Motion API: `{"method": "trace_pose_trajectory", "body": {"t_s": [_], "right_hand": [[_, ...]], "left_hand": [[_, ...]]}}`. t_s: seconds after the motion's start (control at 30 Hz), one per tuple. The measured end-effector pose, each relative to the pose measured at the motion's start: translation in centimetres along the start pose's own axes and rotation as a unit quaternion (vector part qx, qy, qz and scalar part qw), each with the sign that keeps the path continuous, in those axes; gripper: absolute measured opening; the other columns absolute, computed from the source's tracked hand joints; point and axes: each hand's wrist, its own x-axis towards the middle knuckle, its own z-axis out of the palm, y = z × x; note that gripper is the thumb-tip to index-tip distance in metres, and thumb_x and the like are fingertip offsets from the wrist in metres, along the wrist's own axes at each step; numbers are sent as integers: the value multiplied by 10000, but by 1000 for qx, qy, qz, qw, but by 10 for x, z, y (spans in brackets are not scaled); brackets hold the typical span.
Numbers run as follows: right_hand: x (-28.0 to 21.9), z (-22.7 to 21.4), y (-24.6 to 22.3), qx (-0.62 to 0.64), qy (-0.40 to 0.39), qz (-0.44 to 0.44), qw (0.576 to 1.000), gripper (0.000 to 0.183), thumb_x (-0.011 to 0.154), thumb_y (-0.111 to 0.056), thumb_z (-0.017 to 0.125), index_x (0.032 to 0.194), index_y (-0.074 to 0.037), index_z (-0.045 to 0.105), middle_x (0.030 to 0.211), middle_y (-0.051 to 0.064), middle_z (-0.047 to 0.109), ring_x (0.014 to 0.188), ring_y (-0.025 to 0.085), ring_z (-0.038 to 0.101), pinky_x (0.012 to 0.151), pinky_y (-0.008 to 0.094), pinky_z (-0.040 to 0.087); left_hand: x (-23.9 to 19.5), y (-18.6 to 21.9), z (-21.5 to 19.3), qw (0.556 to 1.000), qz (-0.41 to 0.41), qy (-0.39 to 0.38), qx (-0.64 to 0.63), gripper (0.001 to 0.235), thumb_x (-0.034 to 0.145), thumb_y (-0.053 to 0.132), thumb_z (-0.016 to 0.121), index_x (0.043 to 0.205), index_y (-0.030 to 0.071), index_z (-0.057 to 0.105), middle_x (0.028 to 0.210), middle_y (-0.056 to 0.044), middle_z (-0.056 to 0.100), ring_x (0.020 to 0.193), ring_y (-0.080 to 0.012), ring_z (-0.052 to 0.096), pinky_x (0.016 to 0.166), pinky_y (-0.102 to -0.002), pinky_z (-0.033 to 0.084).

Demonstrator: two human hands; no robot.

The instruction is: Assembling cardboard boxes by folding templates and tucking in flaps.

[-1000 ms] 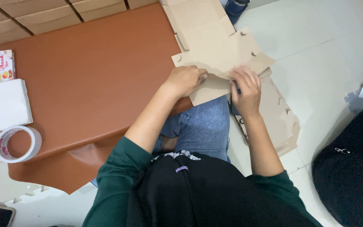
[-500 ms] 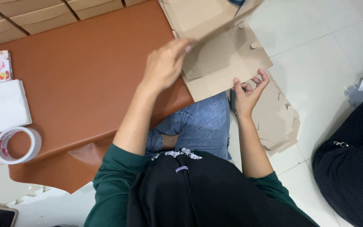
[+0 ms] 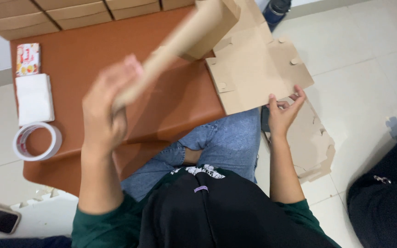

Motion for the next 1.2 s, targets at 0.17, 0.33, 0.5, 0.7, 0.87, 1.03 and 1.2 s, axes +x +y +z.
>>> {"method": "trace_pose_trajectory", "body": {"t_s": [0.17, 0.33, 0.5, 0.7, 0.87, 1.03, 1.2], "right_hand": [[-10, 2, -21, -258, 3, -64, 964, 863, 912, -74, 797, 1531, -39, 197, 1476, 294, 220, 1371, 477, 267, 1147, 597, 276], [-32, 27, -75, -167, -53, -228, 958, 1044, 862, -56, 950, 1589, -14, 202, 1545, 259, 176, 1443, 476, 232, 1170, 549, 335], [-38, 65, -134, -31, -97, -309, 946, 1146, 915, -172, 982, 1630, -164, 86, 1609, 257, 27, 1513, 504, 295, 1247, 678, 384], [-44, 81, -164, 148, -278, -4, 949, 878, 1010, -528, 581, 1597, -222, 5, 1703, 152, -26, 1518, 388, 377, 1183, 556, 466], [3, 156, -85, 270, -393, 139, 868, 608, 1044, -232, 602, 1564, -351, 310, 1499, 240, 465, 1272, 292, 583, 1059, 368, 515], [8, 173, -85, 328, -483, 208, 785, 473, 1104, -195, 363, 1564, -304, 372, 1547, 190, 459, 1391, 265, 515, 1171, 436, 427], [-8, 164, -69, 334, -407, 245, 814, 565, 1072, -496, 471, 1570, -288, 305, 1465, 217, 500, 1305, 400, 588, 1016, 571, 537]], "left_hand": [[-88, 4, -7, 980, -41, -133, 140, 526, 850, -57, 518, 1271, 208, 687, 1362, -37, 661, 1296, -257, 602, 1179, -448, 432], [-136, 11, -5, 978, -54, -196, 43, 622, 901, -54, 335, 1323, 256, 670, 1374, -68, 639, 1294, -355, 571, 1077, -547, 426], [-133, 29, -12, 972, -36, -231, -1, 617, 796, -116, 463, 1265, 212, 694, 1380, -123, 626, 1320, -405, 529, 1096, -606, 361], [-145, 36, -25, 960, -81, -267, 6, 400, 939, 79, 501, 1214, 270, 719, 1365, -91, 641, 1326, -373, 523, 1116, -670, 259], [-147, 13, -38, 957, -131, -250, 66, 385, 953, 113, 509, 1243, 271, 706, 1358, -103, 643, 1326, -364, 535, 1100, -654, 334], [-141, -34, -37, 958, -160, -215, 102, 452, 964, 17, 473, 1272, 271, 685, 1330, -108, 645, 1365, -338, 511, 1119, -574, 364], [-145, -89, -20, 955, -201, -206, 71, 443, 938, -4, 536, 1235, 278, 705, 1339, -53, 657, 1382, -296, 505, 1171, -547, 319]]}}
